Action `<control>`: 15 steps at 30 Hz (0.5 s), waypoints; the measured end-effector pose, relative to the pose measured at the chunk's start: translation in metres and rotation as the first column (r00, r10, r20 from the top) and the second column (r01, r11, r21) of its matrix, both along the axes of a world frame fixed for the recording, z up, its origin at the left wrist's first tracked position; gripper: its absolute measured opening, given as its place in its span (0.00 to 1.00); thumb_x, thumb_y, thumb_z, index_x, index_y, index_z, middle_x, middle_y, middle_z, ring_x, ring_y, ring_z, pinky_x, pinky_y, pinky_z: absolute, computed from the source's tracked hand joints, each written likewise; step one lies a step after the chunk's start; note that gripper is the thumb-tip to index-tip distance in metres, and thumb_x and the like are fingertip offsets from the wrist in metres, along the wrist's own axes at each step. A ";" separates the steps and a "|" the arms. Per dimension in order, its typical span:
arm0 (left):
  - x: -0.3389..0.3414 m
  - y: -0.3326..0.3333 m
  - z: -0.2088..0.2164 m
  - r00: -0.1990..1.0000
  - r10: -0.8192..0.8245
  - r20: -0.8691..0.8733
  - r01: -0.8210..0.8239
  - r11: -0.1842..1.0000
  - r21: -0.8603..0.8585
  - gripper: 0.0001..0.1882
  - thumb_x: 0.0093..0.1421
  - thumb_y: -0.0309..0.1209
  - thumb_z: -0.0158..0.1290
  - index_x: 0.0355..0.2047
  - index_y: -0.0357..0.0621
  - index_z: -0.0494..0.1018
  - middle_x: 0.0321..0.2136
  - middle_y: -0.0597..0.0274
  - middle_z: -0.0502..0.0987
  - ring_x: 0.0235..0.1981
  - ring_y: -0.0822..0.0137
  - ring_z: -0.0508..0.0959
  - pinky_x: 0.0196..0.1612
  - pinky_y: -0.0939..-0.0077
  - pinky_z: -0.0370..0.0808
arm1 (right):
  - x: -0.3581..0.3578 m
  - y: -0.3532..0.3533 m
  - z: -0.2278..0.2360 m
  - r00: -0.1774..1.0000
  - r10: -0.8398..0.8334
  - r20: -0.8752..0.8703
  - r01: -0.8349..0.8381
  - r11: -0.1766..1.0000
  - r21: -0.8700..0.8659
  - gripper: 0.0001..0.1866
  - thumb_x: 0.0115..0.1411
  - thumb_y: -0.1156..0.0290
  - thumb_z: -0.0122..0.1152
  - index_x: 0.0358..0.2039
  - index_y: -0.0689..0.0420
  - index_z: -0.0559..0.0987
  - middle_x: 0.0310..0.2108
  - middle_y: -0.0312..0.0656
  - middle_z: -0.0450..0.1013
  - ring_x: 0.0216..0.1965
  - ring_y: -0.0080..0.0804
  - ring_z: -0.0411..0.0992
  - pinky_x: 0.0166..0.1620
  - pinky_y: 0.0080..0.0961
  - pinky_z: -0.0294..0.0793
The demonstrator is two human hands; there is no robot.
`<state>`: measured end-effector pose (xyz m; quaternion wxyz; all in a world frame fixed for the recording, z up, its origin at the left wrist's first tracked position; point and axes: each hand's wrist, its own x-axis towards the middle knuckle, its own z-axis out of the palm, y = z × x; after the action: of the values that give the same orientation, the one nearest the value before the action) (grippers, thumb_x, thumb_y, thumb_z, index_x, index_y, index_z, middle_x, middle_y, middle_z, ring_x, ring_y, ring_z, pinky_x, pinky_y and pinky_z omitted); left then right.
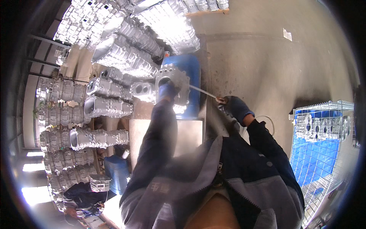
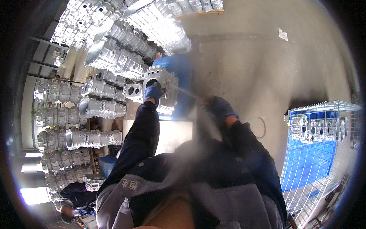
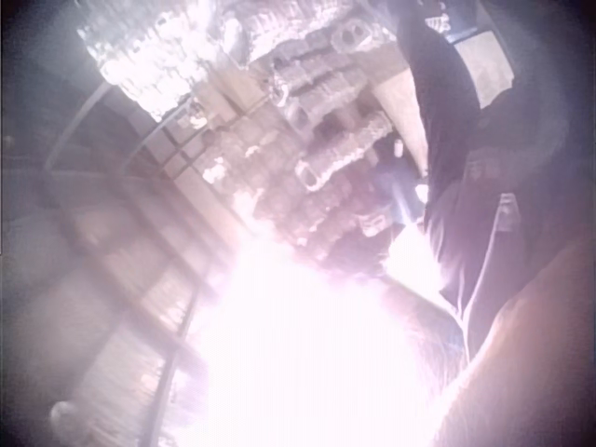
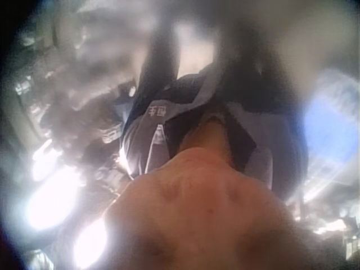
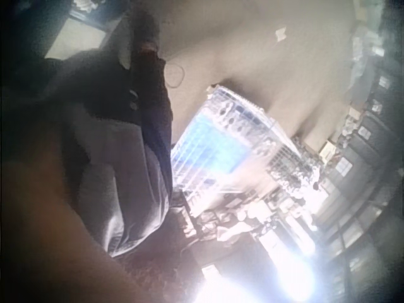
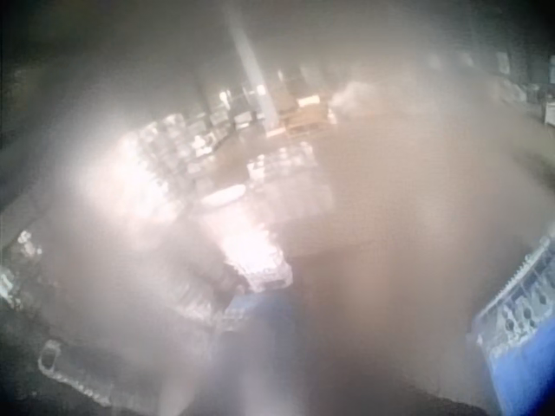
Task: The person repeatedly picks up metal engine blocks from a stack, sprays them with a handheld nozzle, and places them into a wire basket. The person handles the parts one at a time, rotating them to spray different sides before depositing them.
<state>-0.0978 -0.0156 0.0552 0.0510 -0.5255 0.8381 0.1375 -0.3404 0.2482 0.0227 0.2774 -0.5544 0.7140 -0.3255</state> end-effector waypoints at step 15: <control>0.070 0.033 0.045 0.764 -0.546 0.343 0.605 0.792 -0.085 0.28 0.54 0.22 0.50 0.58 0.35 0.67 0.54 0.46 0.73 0.57 0.48 0.73 0.53 0.55 0.71 | -0.019 0.079 -0.019 0.930 -0.104 0.354 0.006 0.964 0.267 0.18 0.62 0.73 0.58 0.52 0.64 0.77 0.44 0.44 0.80 0.37 0.28 0.77 0.42 0.25 0.78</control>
<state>-0.0280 0.0175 0.1000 0.1673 -0.2586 0.9502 -0.0473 -0.3598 0.3268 0.0036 0.4663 -0.4226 0.7020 -0.3335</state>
